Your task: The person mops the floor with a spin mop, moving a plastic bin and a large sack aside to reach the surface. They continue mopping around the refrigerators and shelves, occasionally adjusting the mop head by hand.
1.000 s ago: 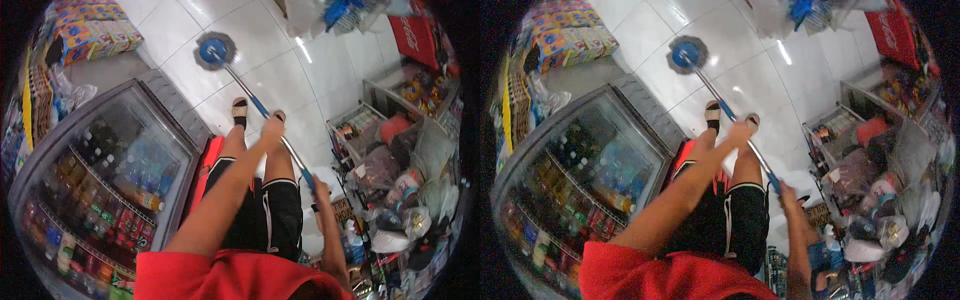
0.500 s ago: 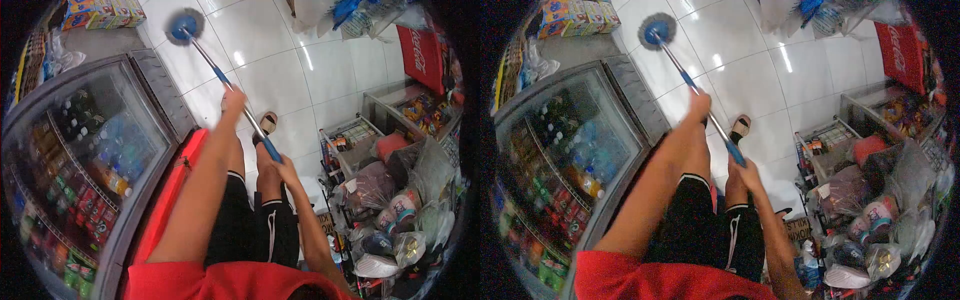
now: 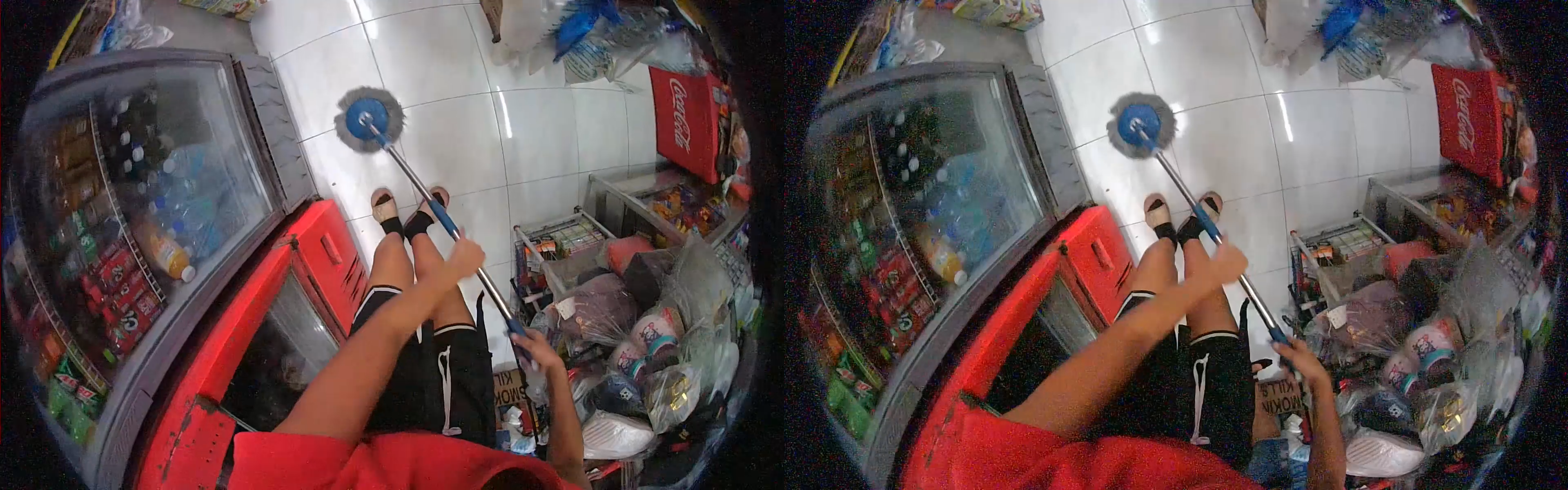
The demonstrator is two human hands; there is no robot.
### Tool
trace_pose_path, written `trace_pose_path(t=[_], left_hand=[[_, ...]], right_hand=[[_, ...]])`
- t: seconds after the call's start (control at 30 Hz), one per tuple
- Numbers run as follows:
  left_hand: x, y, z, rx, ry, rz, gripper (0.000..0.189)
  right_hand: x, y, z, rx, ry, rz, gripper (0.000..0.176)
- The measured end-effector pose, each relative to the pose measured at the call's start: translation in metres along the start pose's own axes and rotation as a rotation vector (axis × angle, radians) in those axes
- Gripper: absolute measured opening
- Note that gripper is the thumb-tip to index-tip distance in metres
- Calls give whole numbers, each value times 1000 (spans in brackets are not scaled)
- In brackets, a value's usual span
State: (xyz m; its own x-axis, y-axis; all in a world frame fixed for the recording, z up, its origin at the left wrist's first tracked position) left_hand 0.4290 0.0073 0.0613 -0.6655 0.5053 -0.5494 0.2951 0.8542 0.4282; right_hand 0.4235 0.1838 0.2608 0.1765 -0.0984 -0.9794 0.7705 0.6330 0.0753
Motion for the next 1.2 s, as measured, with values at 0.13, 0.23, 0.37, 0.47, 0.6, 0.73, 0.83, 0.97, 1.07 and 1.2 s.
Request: trace_pose_path(t=[0.13, 0.23, 0.37, 0.47, 0.6, 0.73, 0.83, 0.97, 1.07, 1.2], left_hand=[[-39, -140, -29, 118, 111, -294, 13], [-60, -286, -7, 346, 360, -670, 21], [-146, -394, -86, 199, 498, -621, 14], [-158, -389, -77, 245, 501, -596, 12], [-160, -306, -47, -36, 385, -609, 10], [-165, -184, 20, -279, 423, -596, 15], [-194, -79, 9, -119, 171, -452, 17], [-200, 8, 32, -102, 106, -319, 14], [-206, 29, 24, -245, 135, -347, 12], [-208, 14, 8, -298, 290, -405, 10]], right_hand=[[60, -93, 67, 226, -247, -292, 62], [118, -191, 142, 146, -268, -531, 59], [141, -319, 257, 181, -431, -572, 55], [148, -305, 282, 219, -370, -577, 54], [160, -220, 251, 145, -328, -587, 52], [121, -98, 211, 81, -238, -439, 56], [35, -45, 199, 100, -150, -135, 45], [-37, -13, 189, 98, -80, -38, 46], [-54, -1, 182, 52, -18, 8, 49], [-50, -3, 188, 134, 55, -40, 49]])
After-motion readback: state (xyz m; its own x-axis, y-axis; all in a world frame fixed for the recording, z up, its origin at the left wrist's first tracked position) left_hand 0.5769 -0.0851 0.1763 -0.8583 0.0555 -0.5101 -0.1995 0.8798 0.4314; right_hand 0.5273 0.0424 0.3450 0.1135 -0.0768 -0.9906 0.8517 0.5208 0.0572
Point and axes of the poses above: each hand's wrist, its own x-axis towards the middle knuckle, its own z-axis out of the palm, y = z × x, the point moved 3 cm from there along x, towards the middle knuckle, and after that the axes turned 5 degrees about -y, right-handed, at the moved point
